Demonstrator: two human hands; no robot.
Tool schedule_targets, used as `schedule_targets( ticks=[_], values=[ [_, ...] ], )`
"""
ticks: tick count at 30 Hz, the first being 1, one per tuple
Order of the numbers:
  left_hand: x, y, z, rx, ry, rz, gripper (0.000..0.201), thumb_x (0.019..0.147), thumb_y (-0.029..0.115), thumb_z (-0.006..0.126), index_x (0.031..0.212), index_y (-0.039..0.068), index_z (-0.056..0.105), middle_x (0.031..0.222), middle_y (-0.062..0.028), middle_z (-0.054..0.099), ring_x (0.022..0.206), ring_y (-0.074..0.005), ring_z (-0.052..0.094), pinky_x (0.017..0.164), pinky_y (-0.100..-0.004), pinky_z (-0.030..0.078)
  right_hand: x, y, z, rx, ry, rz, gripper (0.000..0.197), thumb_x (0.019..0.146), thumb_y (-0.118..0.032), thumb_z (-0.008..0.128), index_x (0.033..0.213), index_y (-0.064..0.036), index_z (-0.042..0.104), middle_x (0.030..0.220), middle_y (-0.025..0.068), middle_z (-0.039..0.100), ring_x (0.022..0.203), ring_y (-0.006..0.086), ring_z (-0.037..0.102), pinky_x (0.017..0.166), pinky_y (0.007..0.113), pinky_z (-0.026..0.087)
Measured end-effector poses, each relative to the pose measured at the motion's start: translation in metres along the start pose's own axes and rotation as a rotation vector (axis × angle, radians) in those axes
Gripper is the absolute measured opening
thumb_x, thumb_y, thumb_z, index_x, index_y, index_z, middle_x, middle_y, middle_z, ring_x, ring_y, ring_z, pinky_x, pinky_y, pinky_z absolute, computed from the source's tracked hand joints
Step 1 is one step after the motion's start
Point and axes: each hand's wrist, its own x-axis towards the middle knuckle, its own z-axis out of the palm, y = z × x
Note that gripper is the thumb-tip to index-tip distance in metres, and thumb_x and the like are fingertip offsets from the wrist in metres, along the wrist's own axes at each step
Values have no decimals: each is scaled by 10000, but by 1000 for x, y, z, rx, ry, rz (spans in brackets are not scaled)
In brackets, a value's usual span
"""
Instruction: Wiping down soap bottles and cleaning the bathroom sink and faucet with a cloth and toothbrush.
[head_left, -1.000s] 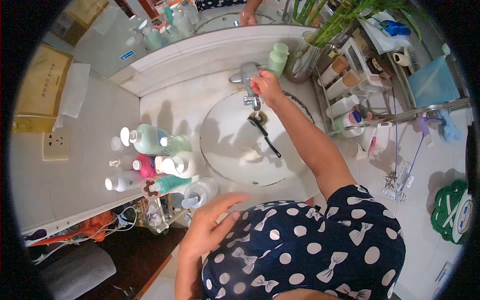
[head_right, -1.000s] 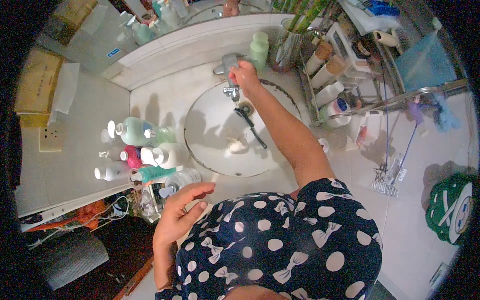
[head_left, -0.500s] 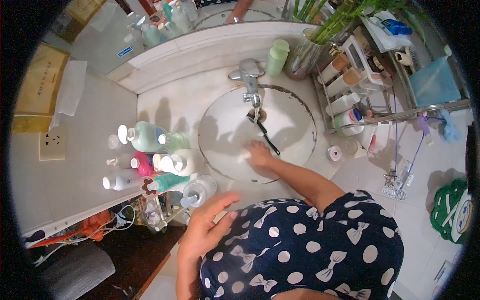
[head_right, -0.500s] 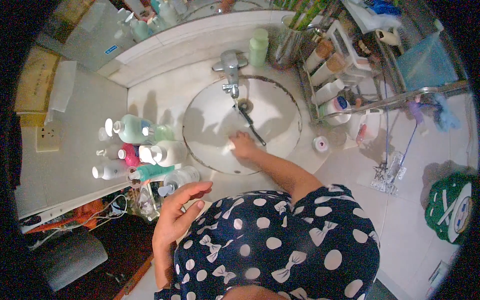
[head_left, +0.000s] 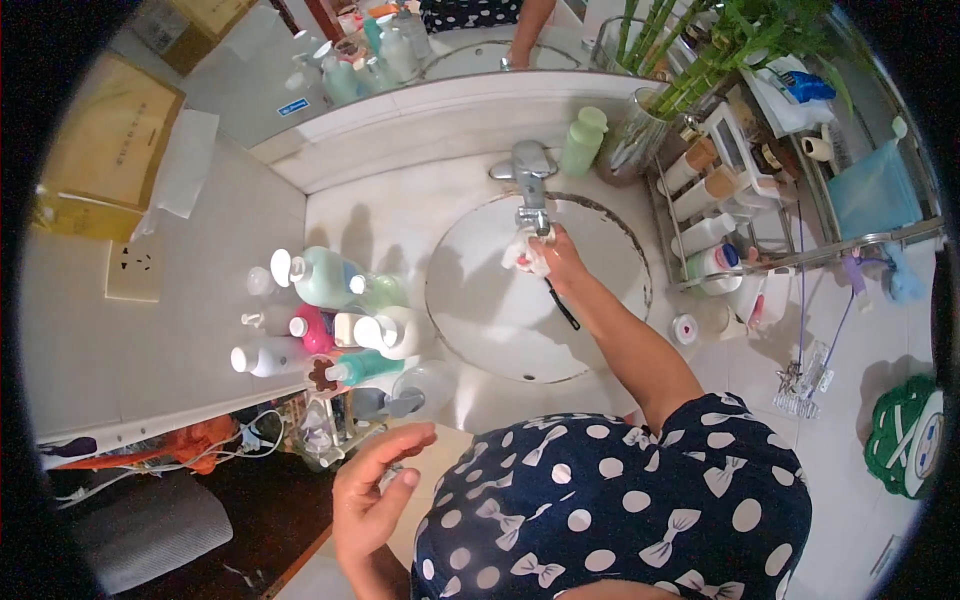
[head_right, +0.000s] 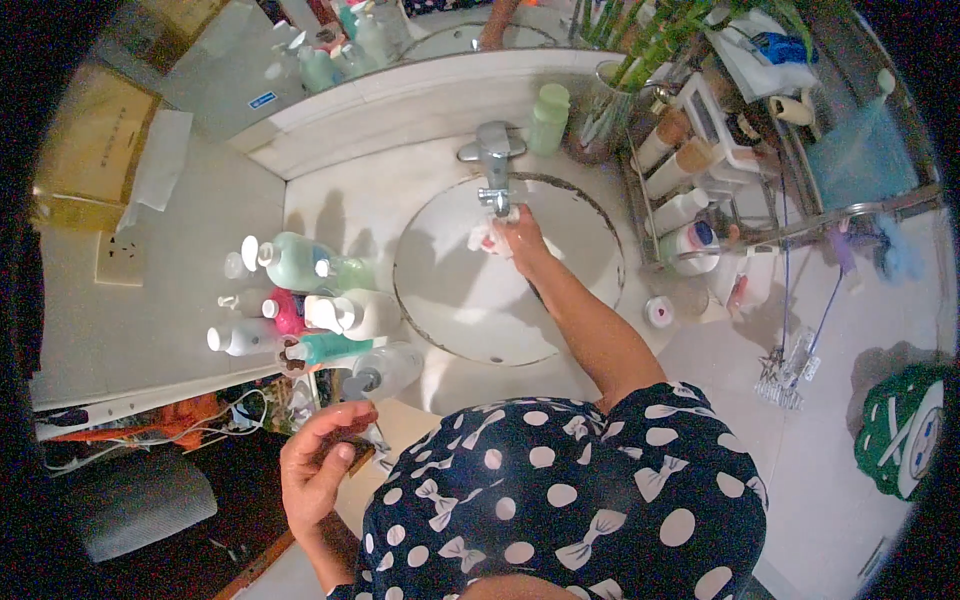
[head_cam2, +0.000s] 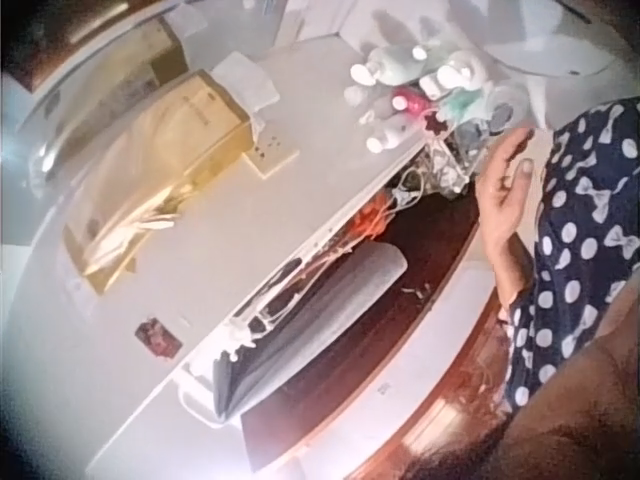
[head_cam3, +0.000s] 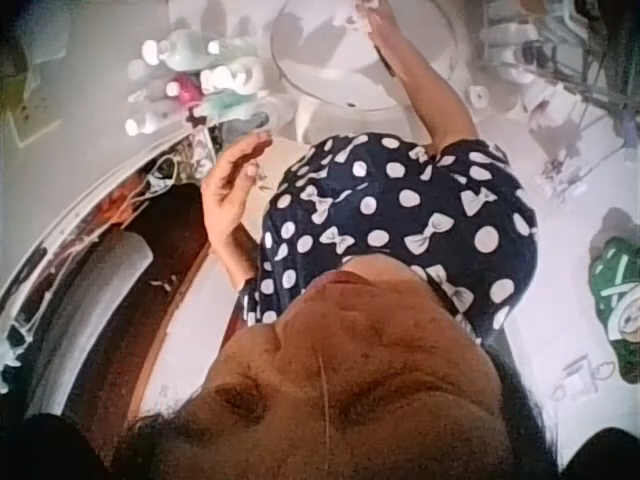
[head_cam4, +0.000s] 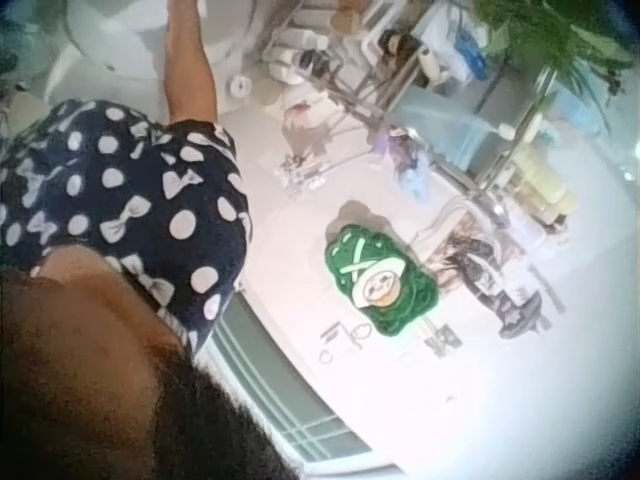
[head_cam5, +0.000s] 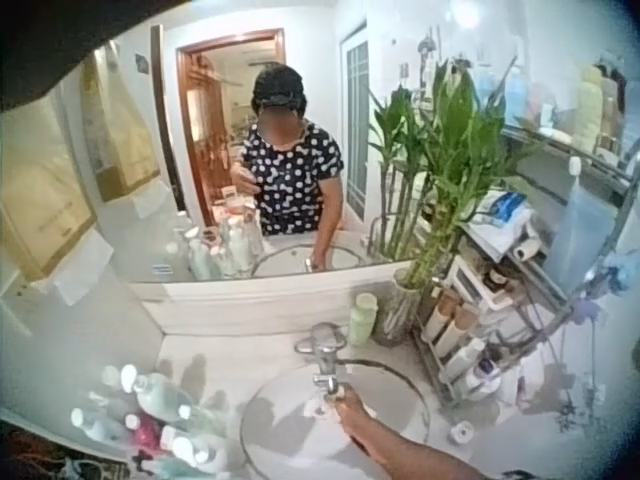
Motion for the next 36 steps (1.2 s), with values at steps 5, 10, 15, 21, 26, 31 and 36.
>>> schedule_targets(
  ticks=[5,10,15,21,26,31,36],
  values=[
    [-7,-10,-7,-92,107,1,346,890,24,578,1227,-53,567,1229,-181,619,1122,-301,605,1011,-415,439,10,-16,-35,-600,152,-91,292,881,-133,621,1140,-13,562,1085,166,628,856,251,629,750,387,527],
    [-8,-18,-10,-66,91,-9,349,897,17,573,1240,-47,561,1229,-165,621,1129,-278,601,1013,-409,438,7,-65,-13,-641,188,-675,368,846,-129,596,1194,-13,575,1123,183,621,1043,304,592,899,385,456],
    [-2,-13,-11,-17,79,-5,345,907,32,576,1243,-44,561,1228,-156,622,1130,-264,599,1011,-400,439,9,-93,26,-1113,208,-886,427,832,-52,525,1258,-26,537,1123,195,580,1067,394,540,942,452,429],
    [-6,-13,-19,43,96,-9,347,893,22,571,1233,-45,569,1226,-155,625,1111,-259,605,1007,-399,441,1,-81,12,-1019,121,-781,403,868,-78,533,1265,-15,518,1173,200,566,1118,378,530,971,437,416],
    [-16,-1,-32,44,181,27,332,869,-25,566,1199,-46,601,1204,-157,631,1102,-243,608,966,-357,461,5,-21,-22,-365,474,-299,355,864,-69,568,1206,-7,495,1158,178,555,1042,307,566,929,414,444],
    [-23,-4,-43,-82,277,38,341,863,-49,571,1204,-54,590,1204,-167,629,1117,-245,604,974,-359,460,-10,40,15,81,40,168,378,812,-27,605,1181,-21,524,1025,110,594,922,226,594,749,395,507],
    [-19,-13,-46,-54,228,48,336,871,-59,565,1207,-60,583,1203,-165,627,1114,-248,608,979,-361,464,36,-5,146,-301,-176,-307,476,783,-139,713,1209,-8,545,1120,130,609,1011,283,600,842,406,499]
  ],
)
